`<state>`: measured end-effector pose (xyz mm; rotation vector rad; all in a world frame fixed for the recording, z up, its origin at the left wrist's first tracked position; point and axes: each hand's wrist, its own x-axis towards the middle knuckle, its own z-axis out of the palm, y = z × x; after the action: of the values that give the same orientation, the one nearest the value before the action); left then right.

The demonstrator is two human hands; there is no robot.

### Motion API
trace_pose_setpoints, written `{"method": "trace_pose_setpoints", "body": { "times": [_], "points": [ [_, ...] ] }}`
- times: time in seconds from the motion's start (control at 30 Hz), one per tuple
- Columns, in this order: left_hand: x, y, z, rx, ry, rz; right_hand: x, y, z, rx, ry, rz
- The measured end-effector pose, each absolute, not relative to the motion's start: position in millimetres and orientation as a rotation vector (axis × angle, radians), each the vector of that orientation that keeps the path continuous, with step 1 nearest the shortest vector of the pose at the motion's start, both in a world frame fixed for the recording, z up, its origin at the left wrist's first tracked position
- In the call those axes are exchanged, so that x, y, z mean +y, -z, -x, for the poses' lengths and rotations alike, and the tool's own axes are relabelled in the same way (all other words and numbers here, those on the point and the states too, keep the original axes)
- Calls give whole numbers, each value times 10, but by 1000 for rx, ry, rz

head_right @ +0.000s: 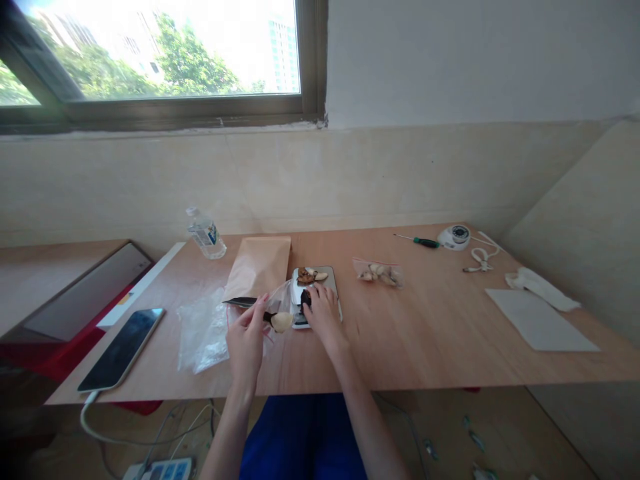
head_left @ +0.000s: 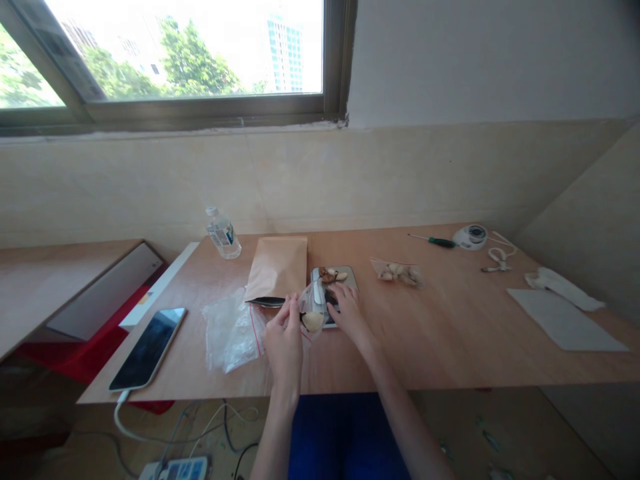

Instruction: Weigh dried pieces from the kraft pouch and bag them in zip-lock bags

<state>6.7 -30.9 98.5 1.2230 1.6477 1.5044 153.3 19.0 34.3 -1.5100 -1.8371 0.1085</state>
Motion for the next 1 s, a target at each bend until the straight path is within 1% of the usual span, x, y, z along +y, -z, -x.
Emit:
{"method": "trace_pose_setpoints", "body": {
  "times": [0.17, 0.27, 0.37, 0.5, 0.57, 0.63, 0.7, 0.77, 0.83, 0.9, 1.0],
  "points": [
    [-275, -1072, -42, 1650, -1403, -1235, 264, -249, -1559, -1853, -62, 1601],
    [-248, -1092, -42, 1665, -1409, -1241, 272, -302, -1606, -1743, -147, 1532],
    [-224, -1094, -52, 1672, -1400, -1245, 237, -472, -1641, -1593, -286, 1454],
    [-212, -1084, -93, 1658, -1403, -1263, 115, -872, -1589, -1409, -483, 1283],
    [-217, -1086, -126, 1648, -1403, -1281, 62, -1047, -1520, -1467, -503, 1208],
    [-229, -1096, -157, 1640, -1391, -1306, 38, -1147, -1442, -1584, -426, 1189],
    [-242, -1111, -176, 1641, -1380, -1326, 33, -1175, -1374, -1692, -343, 1198],
    [-252, -1121, -174, 1644, -1381, -1336, 20, -1172, -1332, -1813, -339, 1182],
    [-258, -1123, -150, 1649, -1387, -1334, -21, -1185, -1322, -1960, -411, 1115],
    [-258, -1118, -113, 1658, -1391, -1323, -82, -1230, -1344, -2078, -554, 1020],
    [-248, -1107, -64, 1675, -1389, -1298, -130, -1305, -1431, -2096, -801, 905]
  ]
}}
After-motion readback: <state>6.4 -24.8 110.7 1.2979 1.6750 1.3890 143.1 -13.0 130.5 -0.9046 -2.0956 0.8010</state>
